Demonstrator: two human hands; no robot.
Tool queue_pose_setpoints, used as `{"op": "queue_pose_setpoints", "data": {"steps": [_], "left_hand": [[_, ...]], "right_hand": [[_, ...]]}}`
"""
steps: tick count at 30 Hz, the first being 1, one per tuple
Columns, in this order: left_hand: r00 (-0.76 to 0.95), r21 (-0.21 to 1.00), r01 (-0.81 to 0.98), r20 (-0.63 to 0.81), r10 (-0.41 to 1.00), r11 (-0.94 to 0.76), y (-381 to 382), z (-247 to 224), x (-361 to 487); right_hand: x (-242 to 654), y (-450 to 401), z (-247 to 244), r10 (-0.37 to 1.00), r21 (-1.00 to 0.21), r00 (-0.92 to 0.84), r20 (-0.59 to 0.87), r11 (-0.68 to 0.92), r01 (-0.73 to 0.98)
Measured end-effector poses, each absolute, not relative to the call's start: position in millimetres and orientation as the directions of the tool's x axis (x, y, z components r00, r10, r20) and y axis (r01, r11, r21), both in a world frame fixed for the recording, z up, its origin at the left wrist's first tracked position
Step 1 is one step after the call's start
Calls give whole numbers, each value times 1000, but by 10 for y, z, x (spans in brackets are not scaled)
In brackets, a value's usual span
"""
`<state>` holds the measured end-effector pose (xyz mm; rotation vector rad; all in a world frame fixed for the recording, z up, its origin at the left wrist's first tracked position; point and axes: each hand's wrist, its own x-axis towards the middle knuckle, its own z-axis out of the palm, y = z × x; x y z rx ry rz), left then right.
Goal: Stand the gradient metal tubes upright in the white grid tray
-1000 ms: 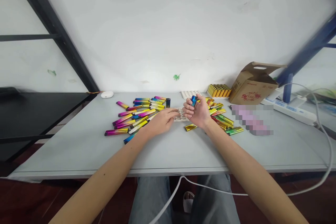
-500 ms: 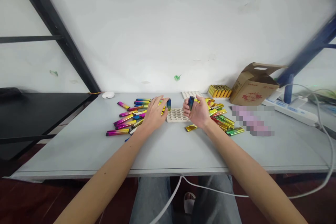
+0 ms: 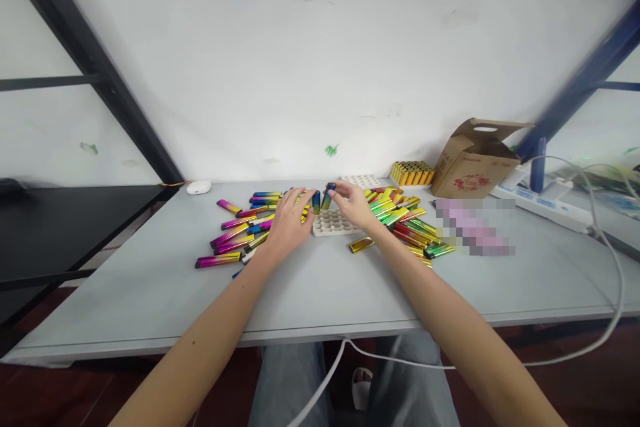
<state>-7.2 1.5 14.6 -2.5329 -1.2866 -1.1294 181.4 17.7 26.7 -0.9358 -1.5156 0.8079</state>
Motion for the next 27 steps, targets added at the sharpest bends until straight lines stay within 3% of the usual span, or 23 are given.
{"op": "queue_pose_setpoints", "data": {"steps": [7,12,17,27], "left_hand": [[328,324,701,645,691,-635,57,176,-97],[143,405,802,583,800,-439,268,257,-254],[196,258,924,313,929,-281,511,298,-298],[265,140,942,243,933,-304,504,177,-248]], "right_hand": [[1839,165,123,852,-742,-183,491,519,425],[1829,164,121,875,-718,-170,453,471,512],[1828,123,145,888,-671,-192,418,445,594],[1837,41,176,871,-488,-238,431,446,750]]}}
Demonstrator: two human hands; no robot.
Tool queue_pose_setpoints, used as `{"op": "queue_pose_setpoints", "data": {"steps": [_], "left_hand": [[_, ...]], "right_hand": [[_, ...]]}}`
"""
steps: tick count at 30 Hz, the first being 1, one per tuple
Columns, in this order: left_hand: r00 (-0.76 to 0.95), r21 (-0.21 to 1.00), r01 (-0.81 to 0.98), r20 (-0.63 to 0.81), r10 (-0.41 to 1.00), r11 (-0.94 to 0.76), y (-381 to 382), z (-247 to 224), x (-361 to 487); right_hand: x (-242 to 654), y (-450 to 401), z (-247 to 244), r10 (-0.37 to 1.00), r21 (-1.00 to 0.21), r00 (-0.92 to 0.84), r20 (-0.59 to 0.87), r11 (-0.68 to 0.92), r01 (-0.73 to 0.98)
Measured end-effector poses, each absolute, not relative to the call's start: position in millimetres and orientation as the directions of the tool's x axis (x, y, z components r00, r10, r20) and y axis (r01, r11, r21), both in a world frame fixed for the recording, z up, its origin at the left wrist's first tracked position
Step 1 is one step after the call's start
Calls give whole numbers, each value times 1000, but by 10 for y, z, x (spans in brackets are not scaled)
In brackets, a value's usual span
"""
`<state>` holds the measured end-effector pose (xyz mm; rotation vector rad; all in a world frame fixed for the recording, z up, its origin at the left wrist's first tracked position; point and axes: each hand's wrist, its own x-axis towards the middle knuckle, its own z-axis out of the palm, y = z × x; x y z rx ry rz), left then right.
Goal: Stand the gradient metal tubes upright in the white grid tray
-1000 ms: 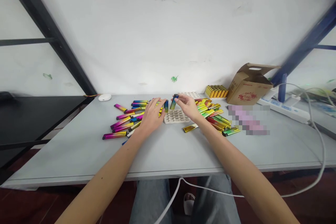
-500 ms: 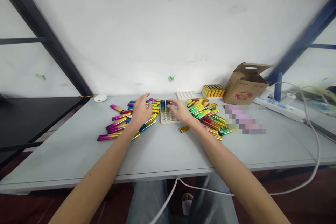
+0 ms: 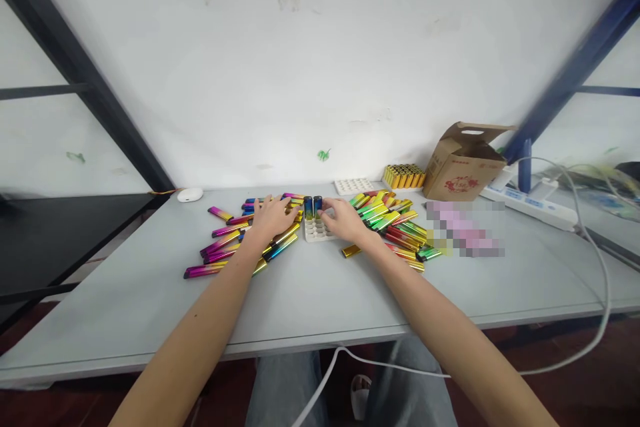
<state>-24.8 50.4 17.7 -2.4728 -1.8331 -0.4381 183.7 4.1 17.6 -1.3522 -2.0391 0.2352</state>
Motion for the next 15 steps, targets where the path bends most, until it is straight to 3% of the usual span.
{"op": "queue_pose_setpoints", "data": {"steps": [9,15], "left_hand": [[320,76,936,218,922,-343,489,159,-242],[349,121,918,210,913,-378,454,167,-206]], "right_hand": [[1862,37,151,860,-440,-248,446,453,776],[1857,21,173,865,-424,-249,436,441,791]]}}
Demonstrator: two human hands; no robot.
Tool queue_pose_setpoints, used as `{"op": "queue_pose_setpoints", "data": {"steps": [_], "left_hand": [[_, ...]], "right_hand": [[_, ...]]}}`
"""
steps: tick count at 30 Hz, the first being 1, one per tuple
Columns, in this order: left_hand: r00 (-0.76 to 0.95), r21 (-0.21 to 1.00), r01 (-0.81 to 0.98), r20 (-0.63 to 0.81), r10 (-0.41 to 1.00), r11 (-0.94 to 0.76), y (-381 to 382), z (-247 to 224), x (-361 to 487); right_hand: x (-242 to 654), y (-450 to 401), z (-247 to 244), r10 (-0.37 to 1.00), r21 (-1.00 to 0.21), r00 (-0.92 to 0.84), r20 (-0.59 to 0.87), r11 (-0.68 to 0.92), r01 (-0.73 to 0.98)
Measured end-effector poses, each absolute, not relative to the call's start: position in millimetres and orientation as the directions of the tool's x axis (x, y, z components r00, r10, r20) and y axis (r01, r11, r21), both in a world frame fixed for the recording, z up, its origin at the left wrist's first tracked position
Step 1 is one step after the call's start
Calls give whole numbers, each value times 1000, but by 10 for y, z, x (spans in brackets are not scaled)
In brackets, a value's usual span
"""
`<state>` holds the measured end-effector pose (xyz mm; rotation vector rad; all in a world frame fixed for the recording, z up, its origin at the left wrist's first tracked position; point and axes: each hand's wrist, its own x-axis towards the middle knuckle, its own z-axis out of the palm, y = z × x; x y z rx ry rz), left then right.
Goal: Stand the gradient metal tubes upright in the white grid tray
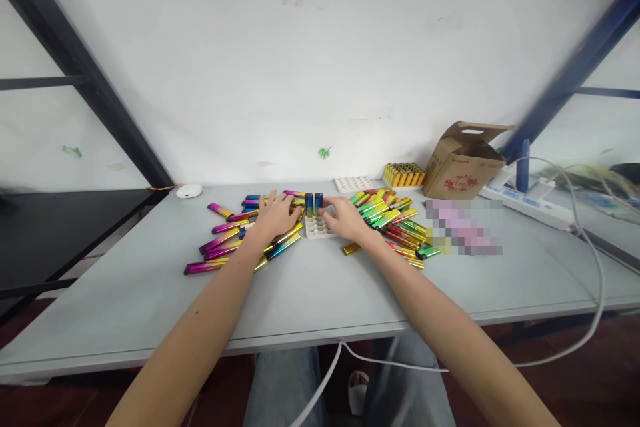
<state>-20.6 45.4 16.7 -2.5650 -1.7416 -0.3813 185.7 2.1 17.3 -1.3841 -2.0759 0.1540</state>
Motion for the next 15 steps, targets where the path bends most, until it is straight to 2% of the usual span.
{"op": "queue_pose_setpoints", "data": {"steps": [3,11,15], "left_hand": [[347,109,921,215,913,-375,416,195,-181],[354,-17,932,247,902,-361,405,201,-162],[356,6,930,242,903,-368,410,186,-160]], "right_hand": [[1861,15,183,862,-436,-235,449,441,784],[1906,-3,220,875,-475,-214,435,424,771],[1917,1,220,869,-489,-210,447,434,757]]}}
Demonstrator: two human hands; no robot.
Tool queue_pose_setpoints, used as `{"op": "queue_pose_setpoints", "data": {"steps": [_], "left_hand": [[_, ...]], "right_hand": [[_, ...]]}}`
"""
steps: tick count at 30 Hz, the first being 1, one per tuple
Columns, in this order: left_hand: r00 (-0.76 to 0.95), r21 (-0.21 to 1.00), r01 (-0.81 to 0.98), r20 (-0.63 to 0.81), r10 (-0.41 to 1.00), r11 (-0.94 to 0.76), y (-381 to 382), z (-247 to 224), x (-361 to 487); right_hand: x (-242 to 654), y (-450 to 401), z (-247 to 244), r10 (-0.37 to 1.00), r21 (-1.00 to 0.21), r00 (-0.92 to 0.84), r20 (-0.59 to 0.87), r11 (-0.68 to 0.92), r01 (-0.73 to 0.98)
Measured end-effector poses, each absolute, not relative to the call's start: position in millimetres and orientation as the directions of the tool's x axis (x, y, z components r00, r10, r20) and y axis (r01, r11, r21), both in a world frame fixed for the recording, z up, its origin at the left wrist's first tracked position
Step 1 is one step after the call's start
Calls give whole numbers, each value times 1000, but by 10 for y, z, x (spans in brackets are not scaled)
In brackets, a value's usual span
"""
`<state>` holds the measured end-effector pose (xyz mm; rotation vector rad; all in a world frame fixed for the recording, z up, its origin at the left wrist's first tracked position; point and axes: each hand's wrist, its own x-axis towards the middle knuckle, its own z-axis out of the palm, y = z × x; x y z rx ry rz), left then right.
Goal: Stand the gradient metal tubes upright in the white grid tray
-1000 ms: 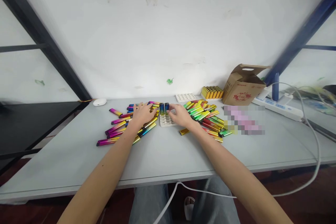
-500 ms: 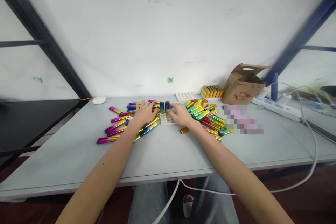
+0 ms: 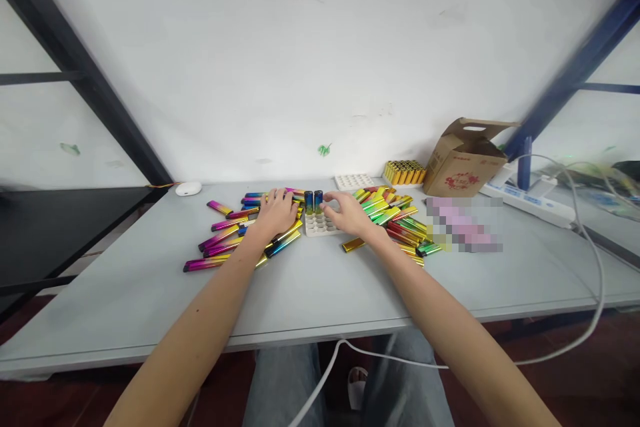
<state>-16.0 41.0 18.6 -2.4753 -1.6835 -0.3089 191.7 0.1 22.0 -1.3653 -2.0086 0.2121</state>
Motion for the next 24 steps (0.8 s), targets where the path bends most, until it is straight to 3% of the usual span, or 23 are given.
{"op": "queue_pose_setpoints", "data": {"steps": [24], "left_hand": [[197,199,943,318,927,-268,440,230,-188]], "right_hand": [[1933,-24,223,867,-470,-214,451,434,769]]}}
